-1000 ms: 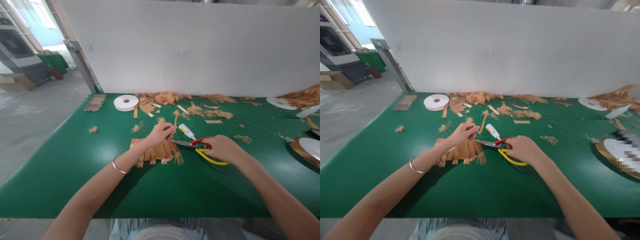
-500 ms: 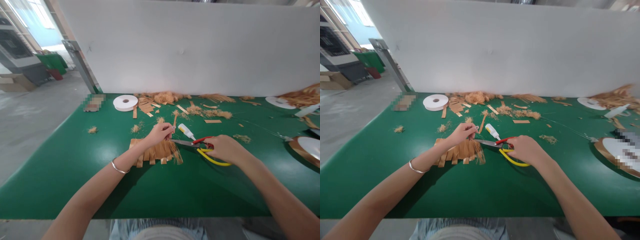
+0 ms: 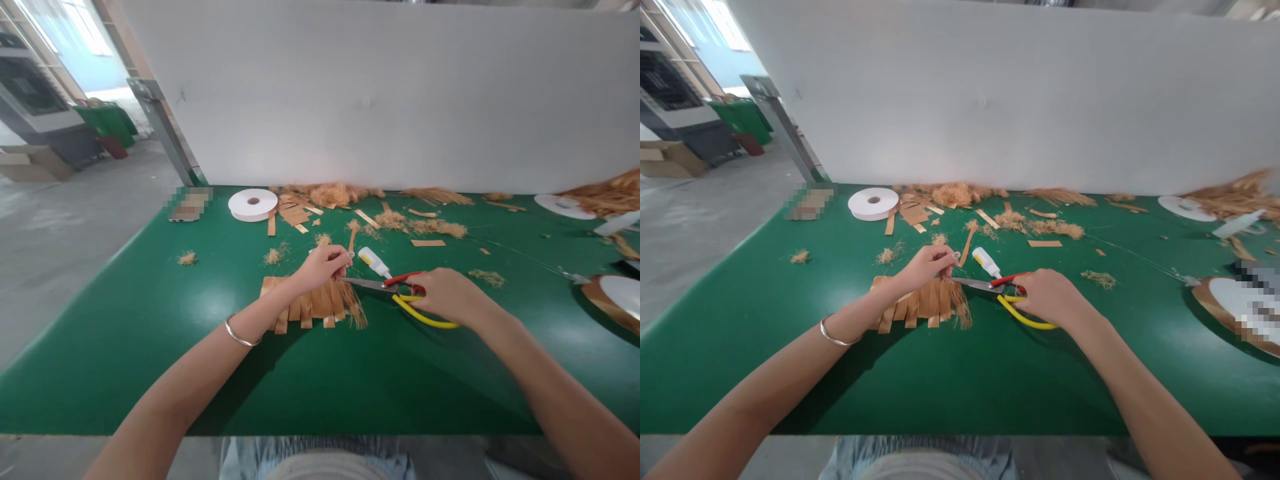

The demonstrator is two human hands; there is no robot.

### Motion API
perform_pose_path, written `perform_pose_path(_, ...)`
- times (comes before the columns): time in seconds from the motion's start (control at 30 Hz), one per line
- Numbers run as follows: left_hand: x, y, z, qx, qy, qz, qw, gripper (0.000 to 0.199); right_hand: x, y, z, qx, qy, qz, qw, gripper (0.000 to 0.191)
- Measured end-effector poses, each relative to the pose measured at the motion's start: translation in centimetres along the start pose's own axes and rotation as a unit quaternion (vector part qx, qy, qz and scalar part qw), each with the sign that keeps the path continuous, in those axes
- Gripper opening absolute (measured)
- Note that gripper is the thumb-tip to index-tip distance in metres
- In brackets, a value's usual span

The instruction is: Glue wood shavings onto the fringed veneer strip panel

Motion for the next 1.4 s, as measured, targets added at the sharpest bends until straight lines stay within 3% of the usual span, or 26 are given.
perform_pose_path(0.3, 0.2, 0.0, 0.0, -0.005, 0.002, 0.017, 1.0, 0.028, 0.1, 0.1, -0.1, -0.001, -0.011, -0.004, 1.0, 0.018)
perform_pose_path(0.43, 0.3, -0.4, -0.1, -0.013, 0.005, 0.022, 1.0, 0.028, -0.8, -0.5, 0.3, -0.022, 0.017, -0.044, 0.999, 0.016)
perform_pose_path(0.63, 1.5, -1.6, -0.4, -0.046, -0.048, 0.018, 0.998, 0.029, -5.6, -2.3, -0.7, -0.085, 0.104, -0.1, 0.986, 0.019)
perform_pose_path(0.77, 2.1, -1.3, -0.4, -0.022, -0.067, 0.024, 0.997, 0.03, -9.1, -3.1, -3.4, -0.106, 0.12, -0.123, 0.979, 0.019)
perform_pose_path(0.9, 2.1, -0.8, -0.4, 0.01, -0.057, 0.035, 0.998, 0.029, -11.7, -4.0, -5.7, -0.132, 0.147, -0.222, 0.955, 0.037)
perform_pose_path(0.97, 1.9, -0.7, -0.4, 0.02, -0.053, 0.042, 0.998, 0.028, -12.2, -5.3, -5.9, -0.182, 0.148, -0.296, 0.926, 0.045)
perform_pose_path(1.07, 1.3, -0.9, -0.3, 0.021, -0.048, 0.051, 0.997, 0.028, -11.9, -7.4, -5.4, -0.24, 0.112, -0.471, 0.841, 0.045)
perform_pose_path(1.13, 0.9, -1.2, -0.2, 0.016, -0.044, 0.055, 0.997, 0.03, -10.4, -8.6, -5.1, -0.217, 0.053, -0.606, 0.764, 0.042)
perform_pose_path(1.27, 0.8, -1.5, 0.0, 0.016, -0.05, 0.066, 0.996, 0.033, -5.5, -10.7, -4.6, -0.094, -0.039, -0.785, 0.611, 0.038)
perform_pose_path(1.33, 0.9, -1.5, 0.0, 0.016, -0.061, 0.075, 0.995, 0.035, -3.1, -11.8, -4.6, -0.062, -0.06, -0.803, 0.589, 0.03)
perform_pose_path(1.4, 0.6, -1.6, 0.0, 0.01, -0.064, 0.091, 0.994, 0.036, -0.4, -12.6, -5.1, -0.058, -0.087, -0.804, 0.585, 0.022)
Point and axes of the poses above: each hand's wrist, its own z-axis away from the middle knuckle, its own y-axis out of the palm, x = y × z, the point moved 10 cm from there along -z, towards the middle knuckle, and after that the axes turned 15 degrees about -z, right-handed, at the moved point
